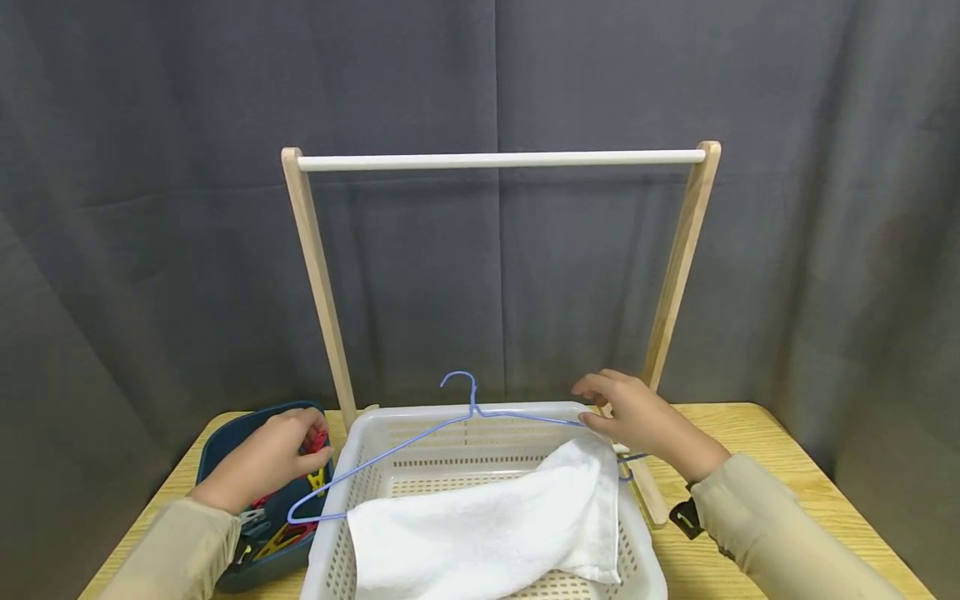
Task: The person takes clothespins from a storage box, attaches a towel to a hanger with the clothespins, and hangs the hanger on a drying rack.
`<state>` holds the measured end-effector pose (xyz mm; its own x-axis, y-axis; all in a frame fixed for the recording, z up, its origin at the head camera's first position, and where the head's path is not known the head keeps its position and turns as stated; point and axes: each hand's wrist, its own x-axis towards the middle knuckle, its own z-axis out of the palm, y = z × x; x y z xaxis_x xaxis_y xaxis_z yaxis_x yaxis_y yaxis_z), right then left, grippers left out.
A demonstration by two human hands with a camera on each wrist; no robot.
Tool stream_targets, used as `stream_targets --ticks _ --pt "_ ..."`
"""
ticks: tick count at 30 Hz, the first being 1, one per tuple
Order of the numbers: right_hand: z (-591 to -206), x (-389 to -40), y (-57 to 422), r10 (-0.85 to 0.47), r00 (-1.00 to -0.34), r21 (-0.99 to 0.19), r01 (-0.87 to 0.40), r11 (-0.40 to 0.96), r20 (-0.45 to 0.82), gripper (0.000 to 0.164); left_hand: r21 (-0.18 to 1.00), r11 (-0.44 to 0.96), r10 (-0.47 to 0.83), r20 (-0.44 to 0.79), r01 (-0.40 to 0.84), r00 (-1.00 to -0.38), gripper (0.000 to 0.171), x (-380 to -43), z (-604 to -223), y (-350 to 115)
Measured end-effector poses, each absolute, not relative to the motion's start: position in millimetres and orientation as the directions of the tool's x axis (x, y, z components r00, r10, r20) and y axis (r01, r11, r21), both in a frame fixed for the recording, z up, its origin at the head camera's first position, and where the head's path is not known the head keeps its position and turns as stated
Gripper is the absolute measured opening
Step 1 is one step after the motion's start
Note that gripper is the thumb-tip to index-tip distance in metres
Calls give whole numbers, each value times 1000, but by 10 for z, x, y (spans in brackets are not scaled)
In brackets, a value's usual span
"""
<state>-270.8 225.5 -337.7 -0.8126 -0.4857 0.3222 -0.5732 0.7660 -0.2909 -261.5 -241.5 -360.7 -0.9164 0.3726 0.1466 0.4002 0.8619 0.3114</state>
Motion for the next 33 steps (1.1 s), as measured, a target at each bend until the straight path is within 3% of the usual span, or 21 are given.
stream_targets --ticks 21,33 --pt "-3321 -2925 1728 -586 -749 -293 -661 691 310 15 317 825 403 253 468 -880 24 -2451 -3506 -2257" --pt "-3304 -2924 1479 -626 -735 -203 -676 709 261 12 436 776 383 249 456 -890 29 -2363 -3466 -2181"
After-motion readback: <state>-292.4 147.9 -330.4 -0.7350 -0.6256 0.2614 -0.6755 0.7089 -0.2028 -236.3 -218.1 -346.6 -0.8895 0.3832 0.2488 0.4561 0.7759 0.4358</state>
